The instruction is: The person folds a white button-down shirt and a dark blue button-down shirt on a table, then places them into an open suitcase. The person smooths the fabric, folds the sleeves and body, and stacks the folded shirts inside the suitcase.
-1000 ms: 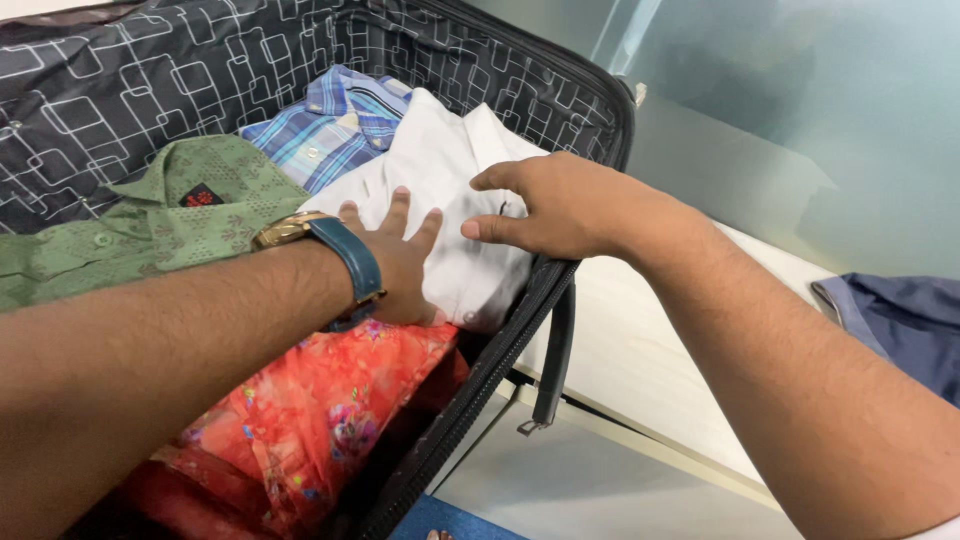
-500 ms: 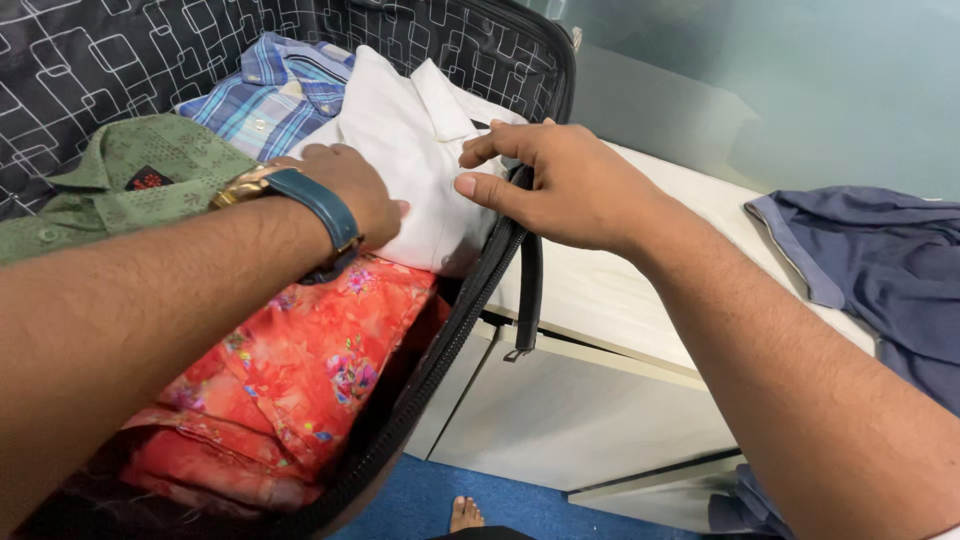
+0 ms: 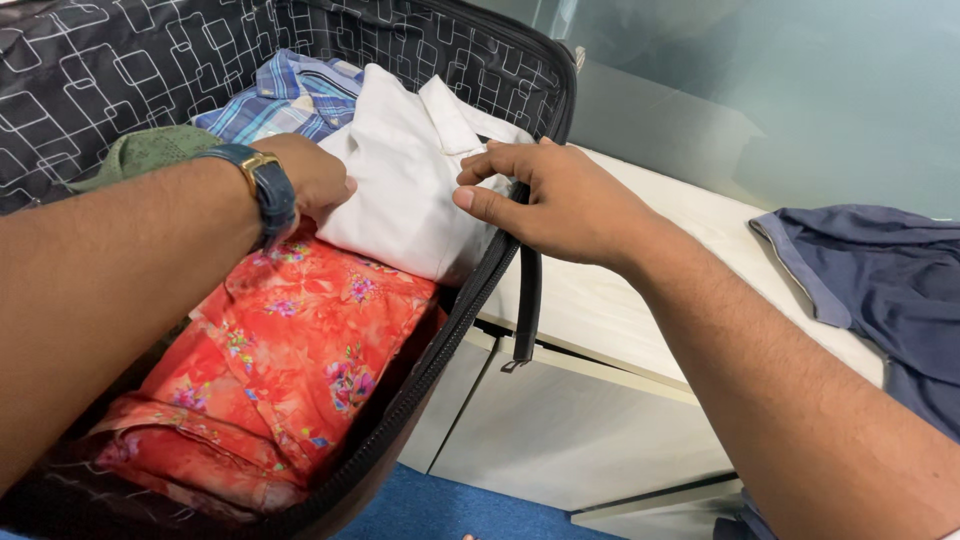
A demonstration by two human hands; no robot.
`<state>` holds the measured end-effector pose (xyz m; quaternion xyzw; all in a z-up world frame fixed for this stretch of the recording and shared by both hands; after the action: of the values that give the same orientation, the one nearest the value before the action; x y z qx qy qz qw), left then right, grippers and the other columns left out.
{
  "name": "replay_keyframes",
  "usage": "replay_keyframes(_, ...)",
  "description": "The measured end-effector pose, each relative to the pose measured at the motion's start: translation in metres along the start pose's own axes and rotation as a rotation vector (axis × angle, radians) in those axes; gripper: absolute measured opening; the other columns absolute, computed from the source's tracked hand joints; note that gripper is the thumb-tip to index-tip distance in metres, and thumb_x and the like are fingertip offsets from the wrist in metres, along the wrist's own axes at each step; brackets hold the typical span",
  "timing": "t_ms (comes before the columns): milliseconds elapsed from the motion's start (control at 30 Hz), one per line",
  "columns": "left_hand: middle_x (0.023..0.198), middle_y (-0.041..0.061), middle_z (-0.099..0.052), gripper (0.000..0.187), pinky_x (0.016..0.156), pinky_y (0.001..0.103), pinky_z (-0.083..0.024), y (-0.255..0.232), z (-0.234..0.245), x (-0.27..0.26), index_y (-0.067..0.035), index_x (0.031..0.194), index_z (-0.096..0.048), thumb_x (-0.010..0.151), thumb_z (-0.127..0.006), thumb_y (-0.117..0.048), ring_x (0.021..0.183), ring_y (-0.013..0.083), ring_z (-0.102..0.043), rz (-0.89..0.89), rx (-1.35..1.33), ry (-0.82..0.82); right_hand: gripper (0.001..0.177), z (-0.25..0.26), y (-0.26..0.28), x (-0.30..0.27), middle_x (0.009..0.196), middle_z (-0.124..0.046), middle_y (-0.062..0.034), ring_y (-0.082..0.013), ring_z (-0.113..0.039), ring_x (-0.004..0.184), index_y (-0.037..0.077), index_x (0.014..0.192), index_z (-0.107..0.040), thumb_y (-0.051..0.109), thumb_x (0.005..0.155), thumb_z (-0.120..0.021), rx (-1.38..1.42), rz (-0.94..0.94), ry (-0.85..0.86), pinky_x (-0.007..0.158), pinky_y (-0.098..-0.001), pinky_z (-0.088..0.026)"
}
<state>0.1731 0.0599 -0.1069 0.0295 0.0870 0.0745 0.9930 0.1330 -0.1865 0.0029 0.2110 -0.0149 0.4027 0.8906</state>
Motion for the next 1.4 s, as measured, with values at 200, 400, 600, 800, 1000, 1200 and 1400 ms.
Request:
replay_keyframes(200,0.120,0.012,-0.076,0.033,0.090,0.036,-0.058,-0.002,-0.020,-0.013,-0.005,0.128,-0.062,0.096,-0.053,-0.007,0.103,0.0208,-0.076,0.282,-1.522,0.150,0.044,-0.002,0.000,0.001,0.090,-0.076,-0.0086,-0.0222,-0.072,0.082,0.016,0.117,-0.074,0.050,0.090,-0.064,0.017,0.042,0.018,0.075,-0.0386,-0.055)
replay_keyframes(400,0.119,0.008,-0.077,0.038,0.092,0.026,-0.059,-0.004,-0.013,-0.016,-0.004,0.126,-0.062,0.103,-0.055,-0.033,0.105,0.0144,-0.073,0.320,-1.744,0.147,0.041,0.001,0.006,0.023,0.087,-0.075,-0.0086,-0.0210,-0.072,0.081,0.014,0.118,-0.073,0.046,0.095,-0.060,-0.049,0.056,0.072,0.075,-0.0367,-0.055)
replay_keyframes(600,0.117,0.009,-0.076,0.024,0.089,0.025,-0.061,0.014,-0.034,0.000,-0.005,0.118,-0.065,0.099,-0.062,-0.020,0.101,0.0140,-0.075,0.440,-1.805,0.179,0.035,-0.022,0.018,0.087,0.101,-0.076,-0.0089,-0.0233,-0.072,0.093,0.013,0.120,-0.071,0.037,0.099,-0.055,-0.125,0.135,0.202,0.082,-0.0372,-0.054)
replay_keyframes(800,0.120,0.011,-0.069,0.062,0.086,0.031,-0.050,0.028,-0.015,0.007,-0.005,0.128,-0.067,0.090,-0.078,-0.052,0.099,0.0172,-0.065,0.236,-0.911,-0.089,0.034,-0.066,0.030,0.136,0.123,-0.070,-0.0107,-0.0278,-0.065,0.112,0.016,0.130,-0.065,0.016,0.098,-0.053,-0.151,0.380,0.232,0.096,-0.0395,-0.050)
replay_keyframes(1000,0.115,0.013,-0.078,0.072,0.088,0.038,-0.055,0.031,-0.003,-0.016,-0.006,0.117,-0.076,0.075,-0.082,-0.063,0.103,0.0234,-0.073,0.399,-0.731,-0.020,0.054,-0.091,0.034,0.166,0.123,-0.069,-0.0033,-0.0272,-0.045,0.132,0.026,0.127,-0.069,-0.001,0.081,-0.058,-0.325,0.424,0.333,0.107,-0.0378,-0.043)
replay_keyframes(1200,0.117,0.015,-0.073,0.077,0.094,0.041,-0.052,0.034,0.002,-0.025,-0.012,0.115,-0.077,0.074,-0.071,-0.078,0.108,0.0282,-0.069,0.313,-0.500,0.029,0.035,-0.093,0.038,0.185,0.121,-0.070,0.0043,-0.0305,-0.045,0.127,0.025,0.122,-0.073,0.014,0.090,-0.066,-0.670,0.466,0.462,0.106,-0.0391,-0.044)
replay_keyframes(1400,0.087,0.012,-0.079,0.078,0.087,0.042,-0.057,0.046,-0.008,-0.013,-0.004,0.087,-0.084,0.096,-0.045,-0.071,0.089,0.0272,-0.077,0.303,-0.458,0.070,0.021,-0.071,0.050,0.190,0.114,-0.064,-0.0006,-0.0286,-0.057,0.116,0.017,0.113,-0.074,0.020,0.095,-0.064,-0.356,0.617,0.105,0.096,-0.0396,-0.049)
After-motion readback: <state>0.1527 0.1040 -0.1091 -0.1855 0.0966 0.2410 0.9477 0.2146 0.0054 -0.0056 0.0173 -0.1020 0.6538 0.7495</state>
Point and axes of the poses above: each hand's wrist, its own x-axis towards the middle knuckle, its own z-axis out of the back of the hand, y = z × x, the point moved 7 cm from there along x, towards the middle knuckle
